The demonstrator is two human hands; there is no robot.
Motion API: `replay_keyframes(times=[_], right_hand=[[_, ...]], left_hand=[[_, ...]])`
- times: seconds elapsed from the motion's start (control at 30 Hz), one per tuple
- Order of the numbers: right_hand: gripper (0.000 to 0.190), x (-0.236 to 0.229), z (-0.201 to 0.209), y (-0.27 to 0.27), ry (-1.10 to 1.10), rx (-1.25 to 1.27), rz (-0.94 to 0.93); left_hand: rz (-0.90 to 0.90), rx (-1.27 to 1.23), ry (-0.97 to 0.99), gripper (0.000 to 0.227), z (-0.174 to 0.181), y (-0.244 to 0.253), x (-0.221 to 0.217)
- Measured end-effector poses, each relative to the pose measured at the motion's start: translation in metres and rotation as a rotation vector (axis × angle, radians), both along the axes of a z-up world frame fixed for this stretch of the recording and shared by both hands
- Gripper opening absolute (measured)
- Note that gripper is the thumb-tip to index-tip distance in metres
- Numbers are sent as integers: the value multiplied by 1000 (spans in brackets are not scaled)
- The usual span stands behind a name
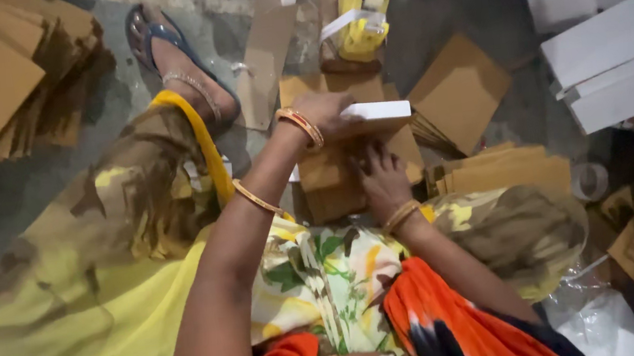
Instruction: The person sits on the floor and repeatedly tapes small white rectangular boxes using a handheld tape dispenser. They apply tape to the edges of the boxes and then place the finished items into a larger brown cardboard box.
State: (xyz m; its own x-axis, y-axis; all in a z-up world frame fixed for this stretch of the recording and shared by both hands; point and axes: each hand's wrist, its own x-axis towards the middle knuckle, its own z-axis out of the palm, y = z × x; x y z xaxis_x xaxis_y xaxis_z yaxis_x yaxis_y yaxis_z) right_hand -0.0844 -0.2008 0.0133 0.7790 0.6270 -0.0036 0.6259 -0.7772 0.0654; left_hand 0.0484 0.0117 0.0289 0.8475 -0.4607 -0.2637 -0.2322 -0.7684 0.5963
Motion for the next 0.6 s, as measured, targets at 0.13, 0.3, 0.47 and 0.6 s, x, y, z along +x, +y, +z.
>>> replay_keyframes(times=[0.13,0.3,0.47,0.6], right_hand=[[71,11,-11,26,40,173,-8],[71,16,-13,34,173,89,-137],[22,26,-8,-23,204,1053,-579],[46,63,-11,-49,425,1717,-741]], left_hand=[[57,47,-80,51,18,-9,-16],[122,7,-425,35,20,-11,-37],[107,-16,-485,30,21,-7,-40],[102,-26,-447,32,26,-9,-40]])
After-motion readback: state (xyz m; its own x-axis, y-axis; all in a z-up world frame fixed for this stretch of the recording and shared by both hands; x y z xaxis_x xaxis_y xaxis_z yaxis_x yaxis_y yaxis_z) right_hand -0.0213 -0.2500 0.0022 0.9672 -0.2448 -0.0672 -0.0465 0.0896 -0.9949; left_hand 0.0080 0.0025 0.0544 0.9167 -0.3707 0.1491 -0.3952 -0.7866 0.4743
